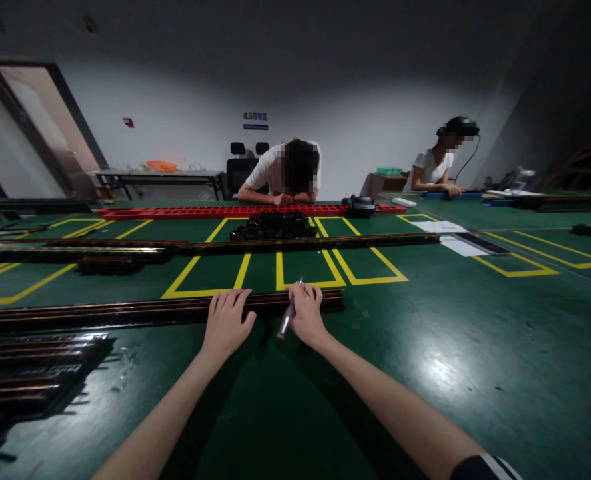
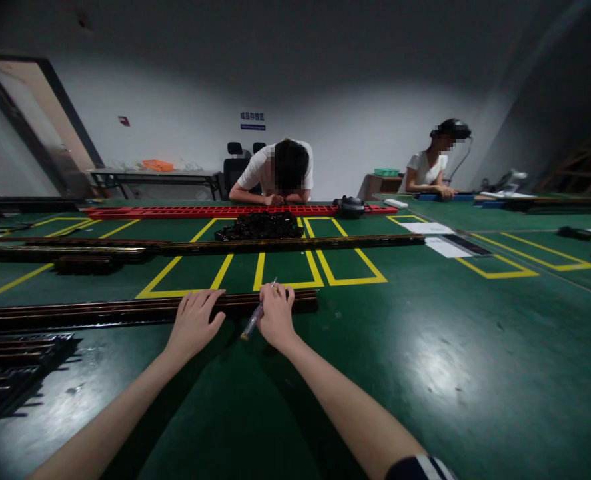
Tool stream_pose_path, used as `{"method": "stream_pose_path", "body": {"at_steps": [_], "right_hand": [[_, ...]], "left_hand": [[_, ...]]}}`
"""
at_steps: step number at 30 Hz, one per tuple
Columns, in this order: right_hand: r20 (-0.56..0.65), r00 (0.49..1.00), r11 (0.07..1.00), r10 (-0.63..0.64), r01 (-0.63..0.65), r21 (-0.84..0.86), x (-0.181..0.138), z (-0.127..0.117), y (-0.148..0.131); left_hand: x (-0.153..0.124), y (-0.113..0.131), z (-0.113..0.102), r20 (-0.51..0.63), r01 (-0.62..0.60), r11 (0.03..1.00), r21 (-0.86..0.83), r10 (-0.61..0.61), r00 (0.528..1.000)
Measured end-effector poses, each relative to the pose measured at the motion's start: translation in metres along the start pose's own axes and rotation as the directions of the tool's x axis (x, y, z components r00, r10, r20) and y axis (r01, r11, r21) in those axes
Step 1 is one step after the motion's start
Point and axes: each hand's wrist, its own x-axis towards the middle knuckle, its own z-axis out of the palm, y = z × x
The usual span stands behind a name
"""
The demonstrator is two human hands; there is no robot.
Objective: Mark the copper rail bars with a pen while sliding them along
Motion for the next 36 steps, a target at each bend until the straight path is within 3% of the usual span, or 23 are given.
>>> {"method": "stream_pose_path", "body": {"at_steps": [7,12,18,28,36], "right_hand": [[-0.055,0.998,0.999,0.003,-0.005,-0.034,0.0,-0.007,0.002],[0.016,0.997,0.997,-0.07,0.07,0.029,-0.002,-0.01,0.0],[0.078,0.987,0.989,-0.144,0.146,-0.023,-0.002,-0.009,-0.003],[0.081,0.996,0.998,-0.038,0.034,0.055,-0.002,-0.011,-0.001],[0.027,0.998,0.993,-0.051,0.054,-0.11,-0.001,-0.008,0.0]], "left_hand": [[-0.001,-0.003,0.005,-0.035,0.007,1.0,0.002,-0.007,0.999],[-0.001,-0.003,0.005,-0.019,0.017,1.0,0.001,-0.017,1.0],[0.0,-0.002,0.003,0.013,0.024,0.999,0.028,-0.024,1.0],[0.0,0.001,0.003,0.022,0.056,0.998,-0.024,-0.055,0.998],[0.0,0.004,0.003,-0.012,0.06,0.998,-0.027,-0.061,0.998]]}}
